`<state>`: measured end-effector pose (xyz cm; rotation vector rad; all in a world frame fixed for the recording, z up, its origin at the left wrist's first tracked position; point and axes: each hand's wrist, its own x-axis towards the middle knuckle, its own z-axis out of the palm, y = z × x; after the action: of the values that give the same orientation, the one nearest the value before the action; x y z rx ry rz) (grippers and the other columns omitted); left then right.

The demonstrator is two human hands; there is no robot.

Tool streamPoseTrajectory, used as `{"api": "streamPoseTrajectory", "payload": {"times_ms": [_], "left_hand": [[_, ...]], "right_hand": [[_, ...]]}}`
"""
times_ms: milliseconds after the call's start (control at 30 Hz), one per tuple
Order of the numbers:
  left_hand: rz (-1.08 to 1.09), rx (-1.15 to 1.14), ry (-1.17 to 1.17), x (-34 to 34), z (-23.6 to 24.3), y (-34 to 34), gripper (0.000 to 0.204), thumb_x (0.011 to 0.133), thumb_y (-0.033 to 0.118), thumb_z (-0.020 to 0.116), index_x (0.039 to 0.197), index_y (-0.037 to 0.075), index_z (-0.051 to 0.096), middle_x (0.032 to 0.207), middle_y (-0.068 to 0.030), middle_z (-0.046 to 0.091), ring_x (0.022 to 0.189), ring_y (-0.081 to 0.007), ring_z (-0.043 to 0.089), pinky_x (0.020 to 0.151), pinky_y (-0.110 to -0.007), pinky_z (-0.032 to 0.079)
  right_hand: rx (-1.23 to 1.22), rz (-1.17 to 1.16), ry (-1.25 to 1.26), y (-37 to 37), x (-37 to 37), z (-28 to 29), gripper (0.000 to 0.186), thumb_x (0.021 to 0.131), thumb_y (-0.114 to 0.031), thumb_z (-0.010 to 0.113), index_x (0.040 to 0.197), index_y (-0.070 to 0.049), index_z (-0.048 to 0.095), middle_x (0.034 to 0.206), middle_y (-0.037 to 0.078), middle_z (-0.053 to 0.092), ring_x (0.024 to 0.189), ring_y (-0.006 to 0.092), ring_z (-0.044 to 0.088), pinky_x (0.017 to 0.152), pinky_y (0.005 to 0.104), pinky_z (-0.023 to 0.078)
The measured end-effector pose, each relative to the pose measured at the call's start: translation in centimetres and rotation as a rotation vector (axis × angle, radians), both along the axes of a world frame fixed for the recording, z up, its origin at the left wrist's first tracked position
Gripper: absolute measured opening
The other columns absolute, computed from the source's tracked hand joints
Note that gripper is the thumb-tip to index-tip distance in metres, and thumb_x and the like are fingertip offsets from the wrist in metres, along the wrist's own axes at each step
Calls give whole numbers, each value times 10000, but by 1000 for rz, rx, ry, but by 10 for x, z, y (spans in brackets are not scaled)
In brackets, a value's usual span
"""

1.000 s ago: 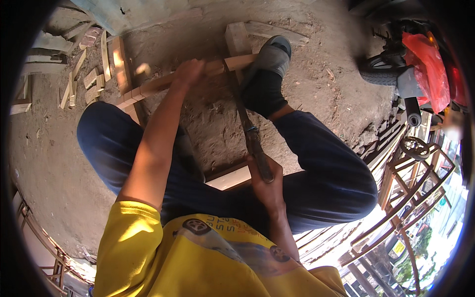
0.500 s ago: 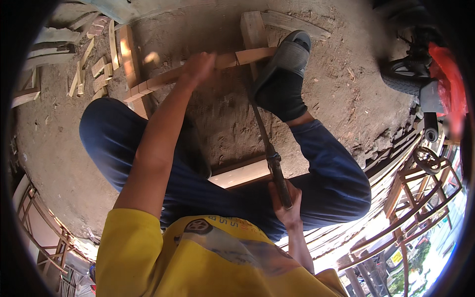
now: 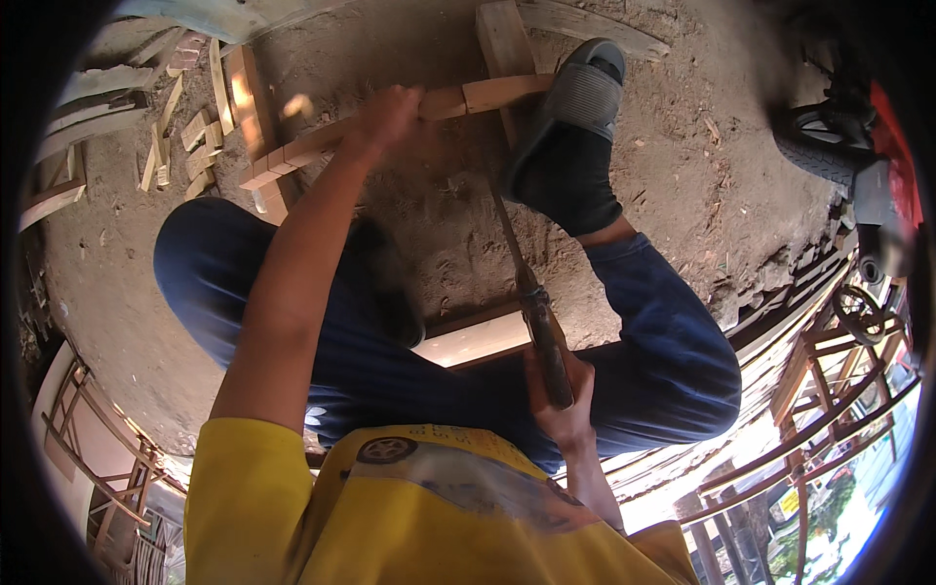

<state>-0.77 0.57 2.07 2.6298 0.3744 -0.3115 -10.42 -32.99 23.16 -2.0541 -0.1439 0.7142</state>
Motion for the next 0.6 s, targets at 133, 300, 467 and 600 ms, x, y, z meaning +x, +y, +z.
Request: {"api": "streamPoseTrajectory", "payload": {"times_ms": [133, 300, 467, 600], "left_hand": [[-67, 15, -42, -1, -7, 5, 360, 749, 284, 729, 966, 23, 611, 886, -199, 676, 874, -371, 656, 762, -467, 535], [-69, 23, -30, -5, -2, 6, 357, 745, 303, 729, 943, 23, 631, 889, -202, 675, 874, -375, 656, 765, -474, 535], [-37, -12, -28, 0, -9, 6, 346, 744, 296, 725, 944, 27, 640, 899, -199, 676, 884, -369, 657, 775, -471, 535], [-82, 50, -59, -1, -4, 10, 347, 741, 287, 724, 950, 21, 643, 896, -202, 676, 882, -369, 656, 772, -465, 537]], "right_hand": [[-32, 50, 68, 47, 38, -22, 135, 918, -83, 594, 942, 44, 629, 606, 3, 508, 564, 34, 398, 469, 234, 345], [-29, 21, 31, 25, -1, 26, 60, 878, -12, 582, 831, 24, 587, 571, 82, 534, 504, 95, 488, 445, 300, 358], [15, -26, 65, 50, 25, -13, 127, 901, -87, 626, 843, 22, 597, 586, 6, 505, 578, 39, 446, 483, 254, 362], [21, 0, 24, 48, 12, -17, 159, 907, -95, 614, 800, 14, 572, 596, 4, 492, 571, 38, 428, 479, 274, 352]]}}
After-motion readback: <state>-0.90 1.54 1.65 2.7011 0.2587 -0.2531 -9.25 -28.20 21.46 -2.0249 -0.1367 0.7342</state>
